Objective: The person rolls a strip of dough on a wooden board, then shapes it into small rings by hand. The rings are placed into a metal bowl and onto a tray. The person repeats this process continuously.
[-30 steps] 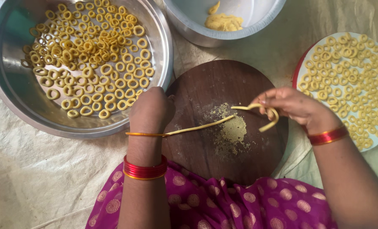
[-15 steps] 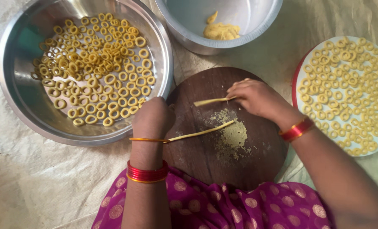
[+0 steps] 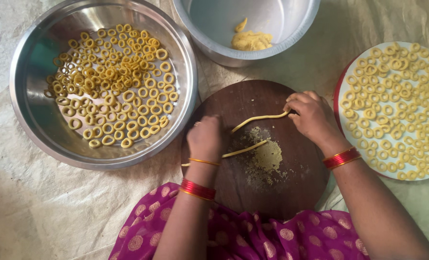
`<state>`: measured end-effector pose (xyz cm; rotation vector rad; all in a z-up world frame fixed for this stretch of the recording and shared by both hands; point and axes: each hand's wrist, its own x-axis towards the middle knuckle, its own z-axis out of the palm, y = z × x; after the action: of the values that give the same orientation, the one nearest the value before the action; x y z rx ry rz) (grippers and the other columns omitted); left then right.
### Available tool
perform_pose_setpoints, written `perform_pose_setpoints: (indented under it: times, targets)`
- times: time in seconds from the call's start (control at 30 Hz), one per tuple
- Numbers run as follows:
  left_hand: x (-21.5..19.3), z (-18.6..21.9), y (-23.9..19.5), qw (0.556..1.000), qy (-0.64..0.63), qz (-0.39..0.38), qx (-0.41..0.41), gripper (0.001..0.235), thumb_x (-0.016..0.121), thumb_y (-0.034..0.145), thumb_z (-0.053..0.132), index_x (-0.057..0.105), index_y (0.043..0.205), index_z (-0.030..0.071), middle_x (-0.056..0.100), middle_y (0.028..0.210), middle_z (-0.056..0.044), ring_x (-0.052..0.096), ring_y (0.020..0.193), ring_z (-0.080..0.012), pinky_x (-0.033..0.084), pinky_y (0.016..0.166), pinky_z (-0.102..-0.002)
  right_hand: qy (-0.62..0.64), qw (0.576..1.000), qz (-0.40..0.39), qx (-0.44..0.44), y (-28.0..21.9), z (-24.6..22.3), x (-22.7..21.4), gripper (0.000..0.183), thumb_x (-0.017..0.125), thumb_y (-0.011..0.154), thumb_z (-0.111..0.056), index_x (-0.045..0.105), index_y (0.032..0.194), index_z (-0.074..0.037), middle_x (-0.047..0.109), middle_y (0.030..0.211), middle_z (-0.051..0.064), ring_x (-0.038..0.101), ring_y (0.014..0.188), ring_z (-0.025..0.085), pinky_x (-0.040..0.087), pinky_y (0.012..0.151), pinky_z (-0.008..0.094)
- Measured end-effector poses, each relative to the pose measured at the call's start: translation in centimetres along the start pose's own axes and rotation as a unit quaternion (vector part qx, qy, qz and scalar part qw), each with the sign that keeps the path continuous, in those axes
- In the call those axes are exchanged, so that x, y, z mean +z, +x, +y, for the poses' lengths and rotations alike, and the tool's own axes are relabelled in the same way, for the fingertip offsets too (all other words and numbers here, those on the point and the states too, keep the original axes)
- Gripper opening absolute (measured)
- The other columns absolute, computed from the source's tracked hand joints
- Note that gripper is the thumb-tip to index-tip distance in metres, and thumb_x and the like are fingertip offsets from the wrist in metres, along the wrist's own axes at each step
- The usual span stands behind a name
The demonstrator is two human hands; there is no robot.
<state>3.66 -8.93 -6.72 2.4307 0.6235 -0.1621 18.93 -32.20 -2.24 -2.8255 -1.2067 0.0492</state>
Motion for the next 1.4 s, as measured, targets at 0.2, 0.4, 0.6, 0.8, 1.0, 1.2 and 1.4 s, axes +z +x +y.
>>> perform_pose_setpoints:
  times: [0.2, 0.4, 0.6, 0.8, 1.0, 1.2, 1.4]
  targets:
    - [2.4, 0.6, -0.1, 0.996, 0.034, 0.048, 0.068, 0.008, 0.07, 0.084, 0.013, 0.075, 0.089, 0.017, 0.073, 0.095, -0.008, 0.073, 0.088, -0.0295, 0.059, 0.072, -0.044, 0.054, 0.998, 0.014, 0.003, -0.8, 1.2, -0.6, 0.017, 0.082, 0.079, -0.01, 0.072, 0.092, -0.01, 0.074, 0.1, 0.001, 0.064, 0.103, 0.026, 0.05, 0.097, 0.044]
    - [0.3, -0.6, 0.7, 0.995, -0.081, 0.04, 0.042, 0.005, 0.068, 0.082, 0.016, 0.073, 0.083, 0.018, 0.072, 0.093, -0.008, 0.071, 0.086, -0.0309, 0.057, 0.072, -0.044, 0.129, 0.991, 0.015, 0.038, 0.3, 1.8, -1.6, 0.014, 0.08, 0.086, -0.014, 0.074, 0.097, -0.012, 0.073, 0.095, 0.005, 0.063, 0.093, 0.026, 0.05, 0.088, 0.041]
    - [-0.4, -0.8, 0.5, 0.996, -0.053, 0.058, 0.032, 0.007, 0.067, 0.086, 0.018, 0.072, 0.084, 0.015, 0.072, 0.093, -0.009, 0.07, 0.09, -0.033, 0.055, 0.073, -0.047, -0.027, 0.983, 0.167, -0.073, -0.9, -2.8, 0.0, 0.022, 0.063, 0.09, 0.003, 0.075, 0.106, -0.006, 0.073, 0.117, 0.008, 0.063, 0.114, 0.028, 0.05, 0.103, 0.041]
    - [-0.7, -1.1, 0.8, 0.995, -0.079, 0.043, 0.04, 0.014, 0.065, 0.082, 0.008, 0.075, 0.09, 0.015, 0.073, 0.097, -0.009, 0.071, 0.092, -0.0334, 0.057, 0.075, -0.045, 0.064, 0.988, -0.016, -0.141, -4.8, -8.3, 1.7, 0.02, 0.079, 0.079, -0.02, 0.075, 0.095, -0.008, 0.07, 0.107, 0.007, 0.062, 0.11, 0.025, 0.048, 0.098, 0.045]
    - [-0.2, -0.2, 0.5, 0.992, -0.086, -0.013, 0.095, 0.013, 0.066, 0.084, 0.011, 0.076, 0.091, 0.017, 0.074, 0.095, -0.009, 0.072, 0.091, -0.0322, 0.057, 0.076, -0.044, 0.099, 0.986, -0.013, -0.134, -5.0, -8.3, 2.5, 0.016, 0.076, 0.086, -0.016, 0.071, 0.1, -0.01, 0.072, 0.107, 0.005, 0.066, 0.108, 0.021, 0.049, 0.104, 0.045]
    - [1.4, 0.0, 0.0, 0.991, 0.084, 0.084, 0.062, 0.01, 0.064, 0.086, 0.012, 0.072, 0.09, 0.016, 0.071, 0.095, -0.009, 0.072, 0.088, -0.0299, 0.057, 0.07, -0.043, 0.212, 0.97, -0.12, -0.022, -6.1, -7.2, 0.6, 0.018, 0.069, 0.091, -0.016, 0.069, 0.108, -0.01, 0.072, 0.103, 0.005, 0.071, 0.088, 0.018, 0.06, 0.082, 0.034]
    - [1.8, -1.0, 0.6, 0.987, 0.089, 0.124, 0.06, 0.011, 0.063, 0.087, 0.011, 0.072, 0.093, 0.015, 0.071, 0.096, -0.008, 0.073, 0.088, -0.0294, 0.057, 0.071, -0.044, 0.248, 0.955, -0.126, 0.098, -8.0, -4.8, -1.7, 0.018, 0.071, 0.09, -0.014, 0.073, 0.107, -0.01, 0.076, 0.097, 0.003, 0.073, 0.076, 0.016, 0.059, 0.068, 0.032]
